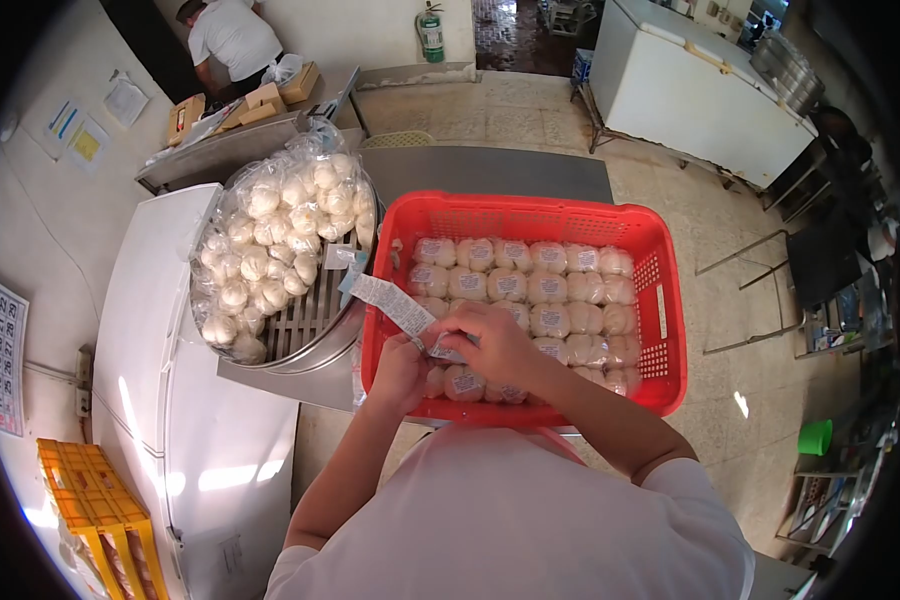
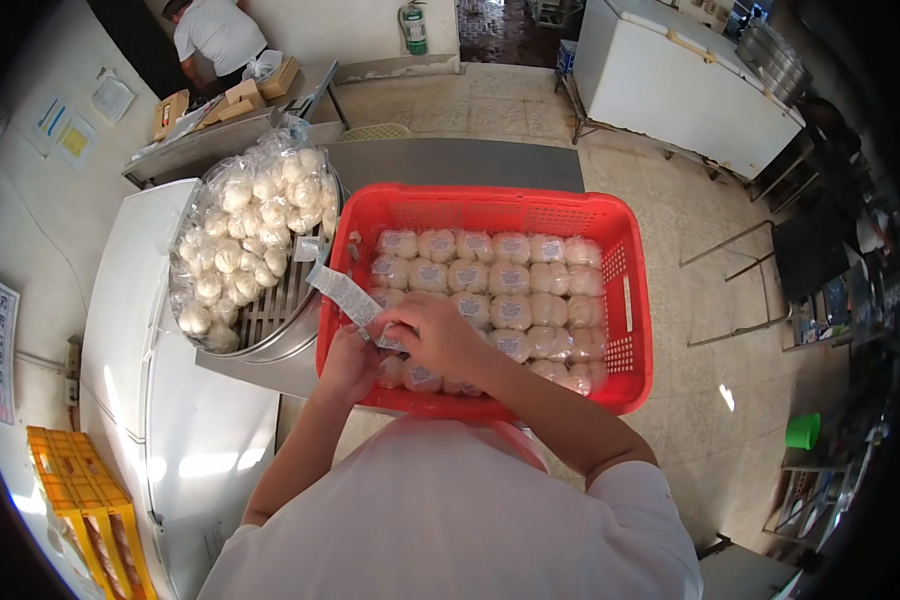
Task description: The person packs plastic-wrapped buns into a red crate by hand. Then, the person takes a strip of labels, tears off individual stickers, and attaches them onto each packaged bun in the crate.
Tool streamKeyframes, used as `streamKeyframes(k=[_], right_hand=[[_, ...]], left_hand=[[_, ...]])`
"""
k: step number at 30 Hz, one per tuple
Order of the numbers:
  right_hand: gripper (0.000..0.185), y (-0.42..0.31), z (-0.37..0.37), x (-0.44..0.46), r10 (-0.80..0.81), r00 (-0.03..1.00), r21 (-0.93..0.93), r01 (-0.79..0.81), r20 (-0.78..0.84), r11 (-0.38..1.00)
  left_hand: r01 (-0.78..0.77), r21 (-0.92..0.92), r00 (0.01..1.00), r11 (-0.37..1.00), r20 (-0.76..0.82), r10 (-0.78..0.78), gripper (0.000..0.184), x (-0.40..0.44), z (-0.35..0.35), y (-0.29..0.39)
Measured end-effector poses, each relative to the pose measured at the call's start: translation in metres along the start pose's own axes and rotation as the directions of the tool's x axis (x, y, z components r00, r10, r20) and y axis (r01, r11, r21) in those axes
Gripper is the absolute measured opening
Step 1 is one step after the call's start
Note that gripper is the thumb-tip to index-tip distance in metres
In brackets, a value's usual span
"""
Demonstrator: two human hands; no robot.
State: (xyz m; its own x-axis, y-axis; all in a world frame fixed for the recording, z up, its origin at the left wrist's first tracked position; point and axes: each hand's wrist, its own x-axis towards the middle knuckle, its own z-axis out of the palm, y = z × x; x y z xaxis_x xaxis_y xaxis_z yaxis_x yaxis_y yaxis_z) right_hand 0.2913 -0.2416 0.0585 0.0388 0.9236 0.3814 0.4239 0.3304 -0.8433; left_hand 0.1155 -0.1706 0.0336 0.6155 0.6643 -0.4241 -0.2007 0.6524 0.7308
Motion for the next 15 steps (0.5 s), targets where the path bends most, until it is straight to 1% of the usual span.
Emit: streamKeyframes(k=[1, 4, 7, 8, 10, 11, 12, 13, 14, 15], right_hand=[[0.018, 0.002, 0.002, -0.001, -0.025, 1.000, 0.010, 0.025, -0.013, 1.000], [0.012, 0.003, 0.004, -0.002, -0.092, 0.996, -0.073, 0.092, -0.005, 0.993], [0.009, -0.018, -0.002, -0.003, -0.248, 0.969, -0.232, 0.237, -0.019, 0.943], [0.010, -0.028, -0.003, -0.003, -0.249, 0.968, -0.177, 0.238, -0.043, 0.955], [0.012, -0.044, -0.004, -0.004, -0.249, 0.964, -0.064, 0.244, -0.090, 0.968], [0.011, -0.044, -0.011, -0.005, -0.213, 0.969, -0.084, 0.203, -0.127, 0.976], [0.011, -0.042, -0.023, -0.003, -0.176, 0.971, -0.102, 0.161, -0.163, 0.982], [0.011, -0.039, -0.037, -0.001, -0.141, 0.970, -0.117, 0.119, -0.200, 0.986], [0.010, -0.026, -0.054, 0.003, -0.038, 0.952, -0.145, -0.007, -0.304, 0.989], [0.009, -0.005, -0.075, 0.006, 0.055, 0.912, -0.160, -0.131, -0.407, 0.978]], left_hand=[[0.002, -0.013, 1.000, 1.000, -0.008, -0.002, 0.026, -0.001, 0.001, 0.001], [0.016, -0.022, 1.000, 1.000, -0.008, -0.016, 0.025, -0.004, 0.004, 0.004], [0.047, -0.075, 0.999, 0.996, -0.016, -0.048, 0.024, -0.005, 0.005, 0.004], [0.023, -0.026, 1.000, 0.999, -0.012, -0.023, 0.030, 0.003, -0.006, -0.003], [0.057, -0.108, 0.994, 0.993, -0.087, -0.066, 0.030, 0.003, -0.004, 0.000], [0.073, -0.149, 0.988, 0.986, -0.126, -0.092, 0.030, 0.003, -0.004, 0.001], [0.015, -0.189, 0.996, 0.982, -0.089, -0.032, 0.028, 0.011, -0.012, -0.006], [0.003, -0.181, 0.994, 0.984, -0.108, -0.023, 0.027, 0.008, -0.007, -0.004], [-0.011, -0.171, 0.992, 0.985, -0.126, -0.011, 0.026, 0.004, -0.001, 0.000], [-0.027, -0.161, 0.989, 0.987, -0.145, 0.003, 0.025, 0.001, 0.002, 0.004]])
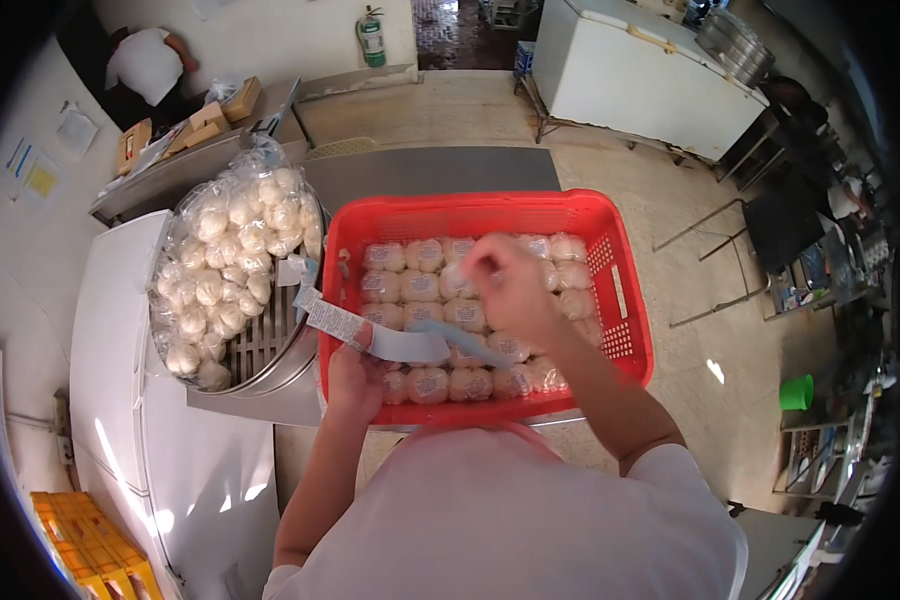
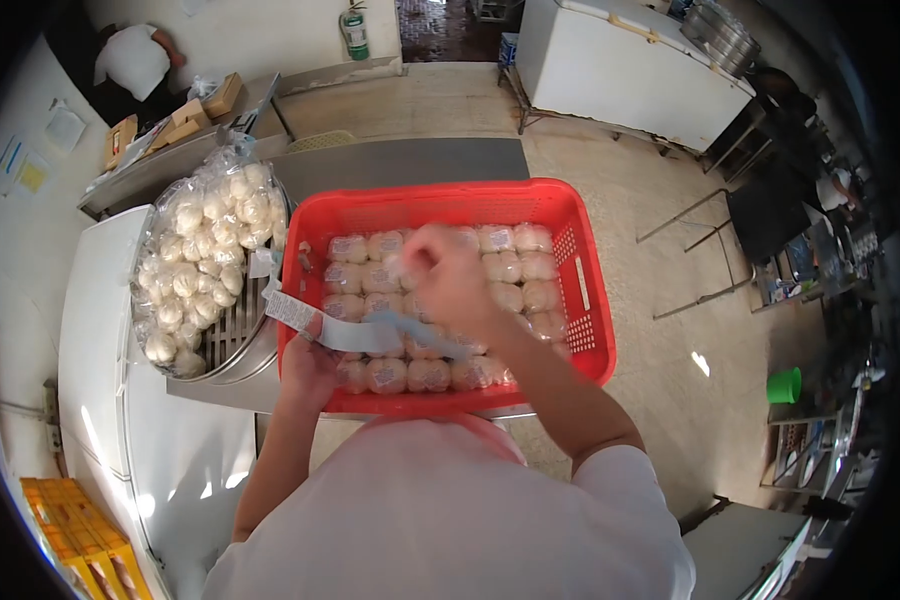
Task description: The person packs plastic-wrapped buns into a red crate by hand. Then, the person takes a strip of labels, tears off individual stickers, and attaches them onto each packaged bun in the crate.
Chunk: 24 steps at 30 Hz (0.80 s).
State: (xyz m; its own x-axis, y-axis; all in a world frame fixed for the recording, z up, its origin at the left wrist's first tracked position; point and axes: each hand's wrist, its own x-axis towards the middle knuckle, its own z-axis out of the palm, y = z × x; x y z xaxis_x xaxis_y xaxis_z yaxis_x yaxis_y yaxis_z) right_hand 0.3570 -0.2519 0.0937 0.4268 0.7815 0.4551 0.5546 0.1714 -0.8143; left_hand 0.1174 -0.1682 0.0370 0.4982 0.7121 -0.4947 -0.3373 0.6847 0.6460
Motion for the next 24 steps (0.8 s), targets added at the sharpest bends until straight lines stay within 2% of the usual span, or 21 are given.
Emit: streamKeyframes(k=[2, 4, 6, 7, 10, 13, 16, 19, 22, 24], right_hand=[[0.007, 0.070, -0.031, 0.016, 0.280, 0.957, -0.112, -0.287, -0.077, 0.951], [0.015, 0.118, -0.060, 0.015, 0.435, 0.893, -0.356, -0.447, -0.118, 0.821], [0.024, 0.175, -0.072, 0.002, 0.486, 0.874, -0.521, -0.428, -0.030, 0.738], [0.029, 0.181, -0.073, 0.000, 0.516, 0.857, -0.597, -0.409, 0.009, 0.690], [0.043, 0.176, -0.070, -0.009, 0.652, 0.757, -0.695, -0.489, -0.038, 0.528], [0.054, 0.157, -0.065, -0.003, 0.637, 0.749, -0.795, -0.494, -0.182, 0.353], [0.061, 0.185, -0.084, -0.007, 0.684, 0.691, -0.787, -0.547, -0.234, 0.284], [0.054, 0.172, -0.094, -0.008, 0.675, 0.688, -0.782, -0.563, -0.266, 0.266], [0.044, 0.150, -0.070, -0.003, 0.453, 0.887, -0.598, -0.410, -0.088, 0.688], [0.033, 0.111, -0.029, 0.002, 0.293, 0.954, -0.280, -0.264, 0.066, 0.923]], left_hand=[[-0.029, -0.019, 1.000, 0.999, -0.006, 0.029, 0.020, 0.003, -0.003, -0.002], [-0.049, 0.003, 0.999, 0.999, 0.001, 0.049, 0.019, -0.001, 0.003, -0.001], [-0.054, 0.001, 0.998, 0.999, 0.012, 0.054, 0.018, 0.000, 0.002, -0.001], [-0.056, 0.002, 0.998, 0.998, 0.017, 0.056, 0.017, 0.000, 0.002, -0.002], [-0.065, 0.003, 0.998, 0.998, 0.017, 0.064, 0.017, -0.002, 0.004, -0.001], [-0.070, -0.022, 0.997, 0.997, 0.040, 0.071, 0.019, -0.004, 0.003, 0.000], [-0.077, -0.015, 0.997, 0.997, 0.032, 0.077, 0.019, -0.006, 0.002, 0.001], [-0.083, 0.182, 0.996, 0.980, 0.050, 0.075, 0.017, 0.000, -0.008, -0.004], [-0.149, 0.194, 0.989, 0.970, 0.055, 0.140, 0.015, -0.008, 0.005, -0.004], [-0.171, 0.199, 0.984, 0.965, 0.094, 0.155, 0.016, -0.009, 0.004, -0.004]])
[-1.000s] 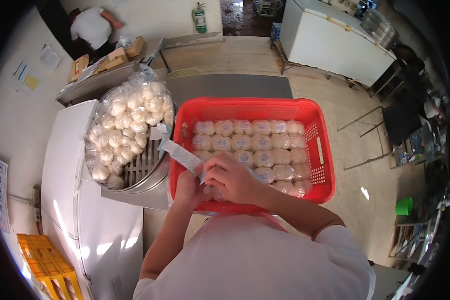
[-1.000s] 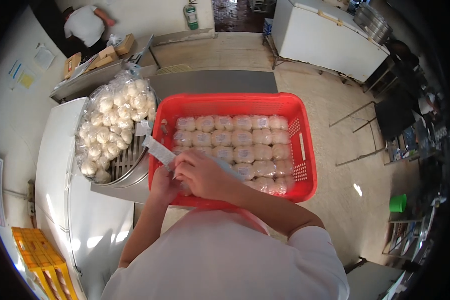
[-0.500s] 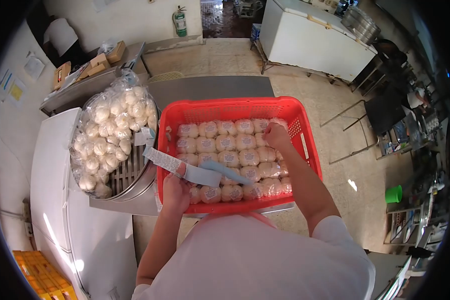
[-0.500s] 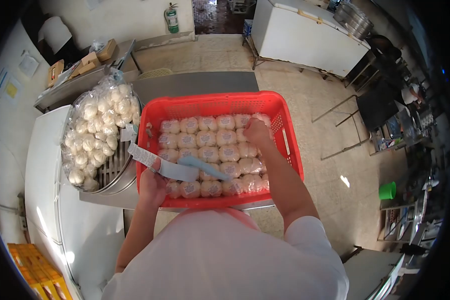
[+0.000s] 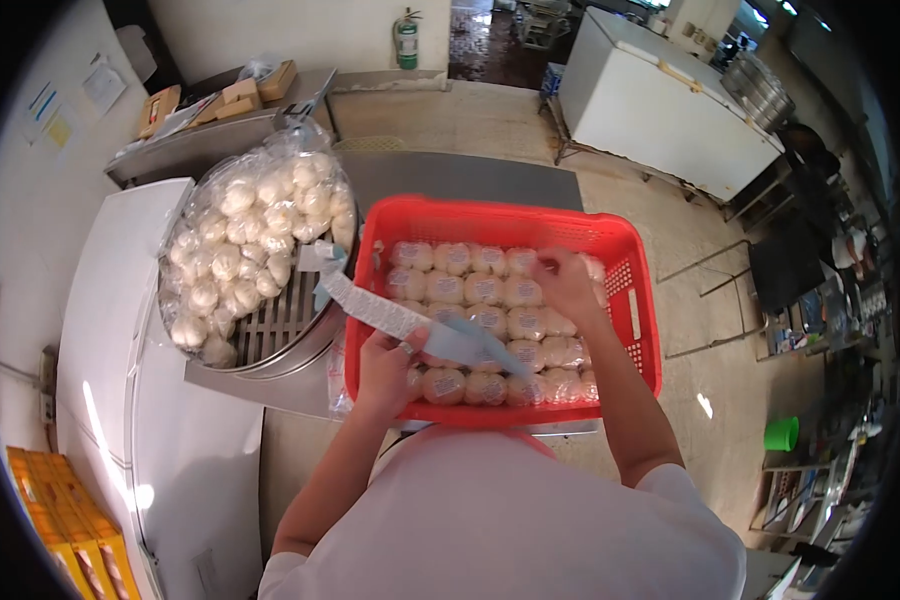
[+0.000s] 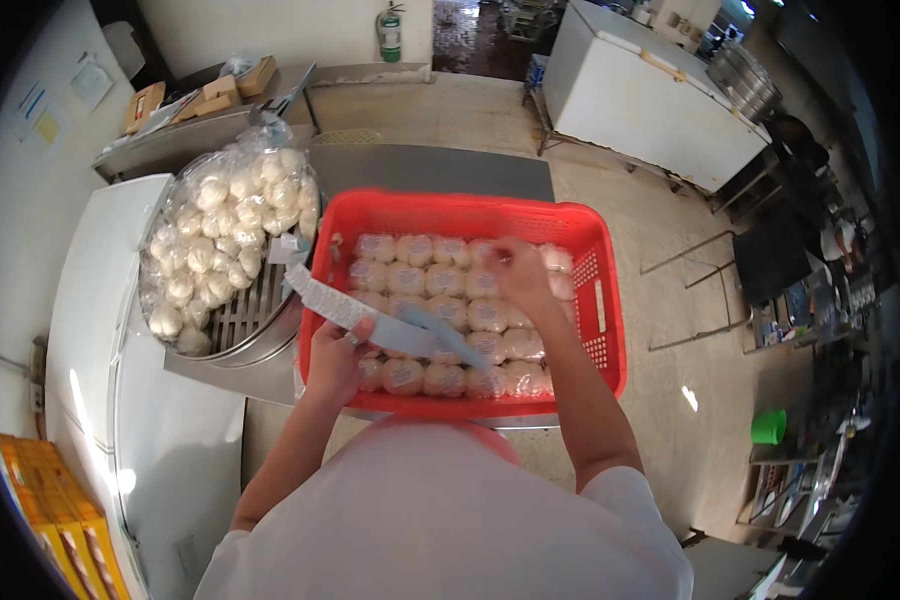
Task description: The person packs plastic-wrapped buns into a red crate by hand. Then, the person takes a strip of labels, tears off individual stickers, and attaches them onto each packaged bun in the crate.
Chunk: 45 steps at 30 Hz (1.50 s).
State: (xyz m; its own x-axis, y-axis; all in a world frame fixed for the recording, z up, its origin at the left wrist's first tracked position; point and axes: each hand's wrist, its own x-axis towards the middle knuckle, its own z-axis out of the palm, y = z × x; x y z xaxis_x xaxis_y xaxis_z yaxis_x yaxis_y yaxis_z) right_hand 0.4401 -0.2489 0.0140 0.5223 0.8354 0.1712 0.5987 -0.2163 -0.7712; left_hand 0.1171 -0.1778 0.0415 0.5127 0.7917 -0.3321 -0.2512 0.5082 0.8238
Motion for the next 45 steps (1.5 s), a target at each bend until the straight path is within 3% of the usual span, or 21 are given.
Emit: streamKeyframes(k=[2, 4, 7, 10, 13, 16, 19, 22, 25, 37, 43, 45], right_hand=[[0.023, -0.071, 0.023, -0.020, -0.096, 0.968, 0.300, 0.023, 0.232, 0.954], [0.018, -0.126, 0.037, -0.041, -0.200, 0.915, 0.387, 0.053, 0.350, 0.921], [0.016, -0.154, 0.051, -0.054, -0.104, 0.851, 0.411, -0.138, 0.514, 0.901], [0.014, -0.148, 0.058, -0.056, -0.142, 0.868, 0.304, -0.011, 0.475, 0.953], [0.013, -0.150, 0.059, -0.062, -0.159, 0.885, 0.323, 0.010, 0.437, 0.946], [0.011, -0.147, 0.067, -0.068, -0.243, 0.925, 0.358, 0.130, 0.293, 0.925], [0.016, -0.154, 0.067, -0.070, -0.320, 0.912, 0.393, 0.204, 0.257, 0.897], [0.022, -0.153, 0.066, -0.070, -0.438, 0.870, 0.307, 0.363, 0.224, 0.879], [0.024, -0.152, 0.066, -0.076, -0.453, 0.873, 0.192, 0.420, 0.181, 0.887], [0.028, -0.153, 0.068, -0.078, -0.306, 0.930, 0.263, 0.249, 0.205, 0.932], [0.022, -0.152, 0.069, -0.077, -0.453, 0.885, 0.218, 0.423, 0.110, 0.880], [0.017, -0.148, 0.069, -0.078, -0.454, 0.877, 0.190, 0.424, 0.157, 0.885]], left_hand=[[-0.016, -0.020, 1.000, 1.000, 0.027, 0.016, 0.016, 0.004, -0.003, -0.005], [0.010, -0.023, 0.999, 1.000, 0.032, -0.009, 0.014, 0.006, -0.006, -0.006], [0.070, -0.085, 0.995, 0.994, 0.072, -0.064, 0.014, 0.003, -0.005, 0.001], [0.137, -0.195, 0.986, 0.971, 0.125, -0.114, 0.017, 0.004, -0.012, 0.004], [0.150, -0.196, 0.982, 0.969, 0.145, -0.123, 0.019, 0.005, -0.016, 0.003], [0.174, -0.167, 0.976, 0.970, 0.163, -0.147, 0.020, 0.006, -0.017, 0.000], [0.181, -0.180, 0.975, 0.967, 0.163, -0.152, 0.021, 0.005, -0.015, 0.003], [0.170, -0.214, 0.979, 0.962, 0.146, -0.141, 0.022, 0.003, -0.009, 0.004], [0.173, -0.244, 0.978, 0.954, 0.159, -0.136, 0.023, 0.003, -0.011, 0.004], [0.160, -0.196, 0.971, 0.967, 0.206, -0.118, 0.025, -0.003, -0.004, 0.011], [0.206, -0.194, 0.961, 0.959, 0.224, -0.161, 0.025, 0.002, -0.011, 0.007], [0.222, -0.194, 0.959, 0.955, 0.220, -0.178, 0.027, 0.005, -0.015, 0.002]])
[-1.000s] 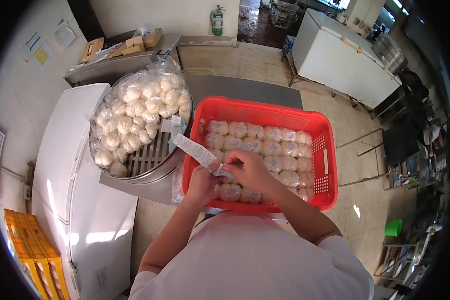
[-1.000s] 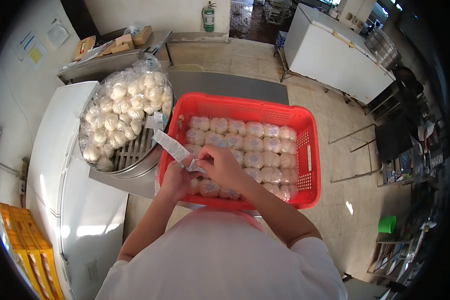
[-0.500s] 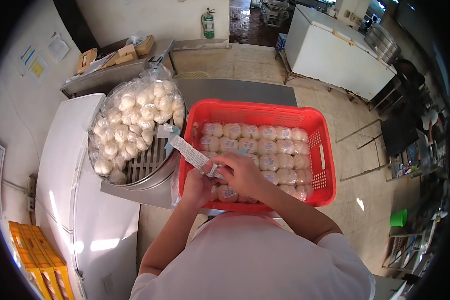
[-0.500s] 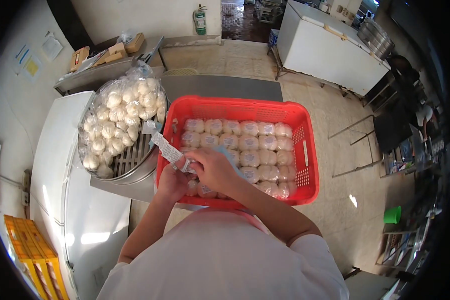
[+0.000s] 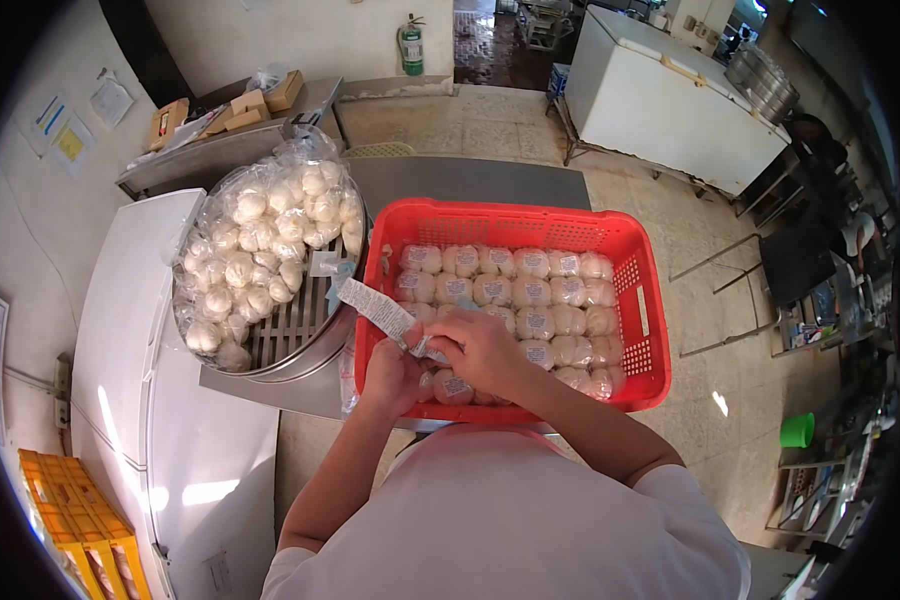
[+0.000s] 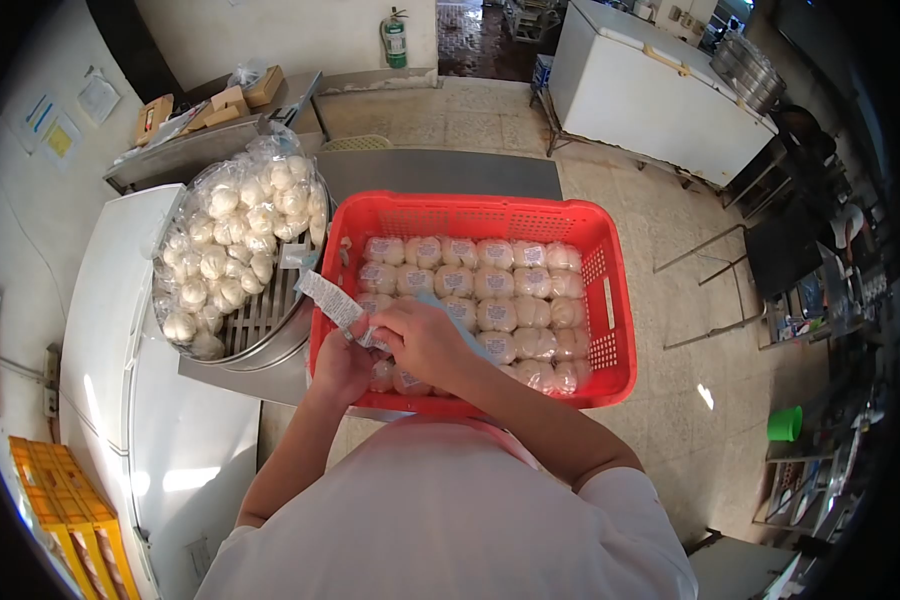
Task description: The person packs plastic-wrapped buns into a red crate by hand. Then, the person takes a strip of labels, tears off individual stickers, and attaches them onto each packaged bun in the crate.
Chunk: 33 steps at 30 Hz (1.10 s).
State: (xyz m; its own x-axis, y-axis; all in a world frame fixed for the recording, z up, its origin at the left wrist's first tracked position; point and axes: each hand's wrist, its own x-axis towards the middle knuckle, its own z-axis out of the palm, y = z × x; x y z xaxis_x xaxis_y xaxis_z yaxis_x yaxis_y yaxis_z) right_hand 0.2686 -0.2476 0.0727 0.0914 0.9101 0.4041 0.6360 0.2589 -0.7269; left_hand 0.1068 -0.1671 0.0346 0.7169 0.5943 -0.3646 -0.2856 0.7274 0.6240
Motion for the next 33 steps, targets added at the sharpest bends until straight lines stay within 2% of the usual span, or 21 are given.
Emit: streamKeyframes(k=[1, 4, 7, 9, 10, 11, 12, 14, 15, 16, 18, 21, 24, 27, 30, 33], right_hand=[[0.015, 0.001, 0.000, -0.001, 0.003, 1.000, -0.014, -0.003, 0.023, 1.000], [0.009, -0.004, -0.001, -0.002, -0.134, 0.991, -0.074, 0.133, -0.009, 0.988], [0.009, -0.024, -0.010, 0.003, -0.354, 0.929, -0.080, 0.346, -0.110, 0.935], [0.008, -0.033, -0.023, 0.001, -0.200, 0.974, 0.097, 0.210, -0.104, 0.973], [0.008, -0.033, -0.029, -0.002, -0.120, 0.988, 0.184, 0.136, -0.094, 0.973], [0.009, -0.023, -0.040, 0.001, -0.040, 0.987, 0.142, 0.063, -0.157, 0.988], [0.010, -0.005, -0.056, 0.007, 0.036, 0.974, 0.103, -0.013, -0.222, 0.995], [0.008, 0.072, -0.082, 0.008, 0.321, 0.869, 0.243, -0.242, -0.375, 0.939], [0.009, 0.100, -0.106, 0.007, 0.411, 0.822, 0.076, -0.417, -0.394, 0.906], [0.011, 0.124, -0.127, -0.002, 0.486, 0.761, -0.089, -0.571, -0.430, 0.816], [0.014, 0.187, -0.145, -0.033, 0.566, 0.735, -0.169, -0.654, -0.375, 0.737], [0.019, 0.198, -0.144, -0.062, 0.876, 0.481, 0.056, -0.874, -0.046, 0.483], [0.027, 0.192, -0.127, -0.081, 0.784, 0.613, -0.398, -0.746, -0.095, 0.534], [0.037, 0.188, -0.131, -0.074, 0.793, 0.605, -0.505, -0.710, -0.079, 0.491], [0.041, 0.170, -0.139, -0.071, 0.750, 0.587, -0.659, -0.698, -0.303, 0.280], [0.045, 0.196, -0.145, -0.072, 0.773, 0.516, -0.664, -0.729, -0.370, 0.169]], left_hand=[[0.004, -0.003, 1.000, 1.000, -0.007, -0.004, 0.027, 0.000, -0.001, -0.001], [0.036, -0.038, 0.998, 0.999, -0.047, -0.038, 0.028, 0.001, -0.001, -0.002], [0.110, -0.144, 0.987, 0.983, -0.100, -0.125, 0.030, 0.003, -0.002, -0.001], [0.157, -0.244, 0.975, 0.957, -0.115, -0.190, 0.031, 0.004, -0.004, 0.001], [0.117, -0.213, 0.980, 0.970, -0.136, -0.148, 0.033, 0.006, -0.002, 0.000], [0.077, -0.182, 0.982, 0.980, -0.156, -0.106, 0.035, 0.006, 0.001, 0.000], [0.037, -0.150, 0.983, 0.988, -0.173, -0.063, 0.037, 0.005, 0.005, 0.001], [-0.004, -0.116, 0.982, 0.993, -0.186, -0.018, 0.038, 0.002, 0.013, 0.003], [-0.009, -0.123, 0.985, 0.992, -0.170, -0.012, 0.039, 0.002, 0.011, 0.002], [-0.014, -0.129, 0.988, 0.992, -0.154, -0.006, 0.039, 0.002, 0.007, 0.000], [-0.031, -0.143, 0.990, 0.989, -0.139, 0.011, 0.037, 0.004, 0.008, 0.000], [-0.048, -0.147, 0.992, 0.988, -0.125, 0.029, 0.035, 0.003, 0.007, -0.001], [-0.047, -0.123, 0.996, 0.991, -0.086, 0.037, 0.037, 0.005, -0.003, -0.004], [-0.055, -0.109, 0.993, 0.992, -0.106, 0.043, 0.037, 0.003, 0.005, -0.001], [-0.056, -0.066, 0.993, 0.996, -0.108, 0.048, 0.036, 0.004, 0.004, -0.002], [-0.086, 0.048, 0.988, 0.995, -0.123, 0.091, 0.031, 0.007, -0.005, -0.007]])
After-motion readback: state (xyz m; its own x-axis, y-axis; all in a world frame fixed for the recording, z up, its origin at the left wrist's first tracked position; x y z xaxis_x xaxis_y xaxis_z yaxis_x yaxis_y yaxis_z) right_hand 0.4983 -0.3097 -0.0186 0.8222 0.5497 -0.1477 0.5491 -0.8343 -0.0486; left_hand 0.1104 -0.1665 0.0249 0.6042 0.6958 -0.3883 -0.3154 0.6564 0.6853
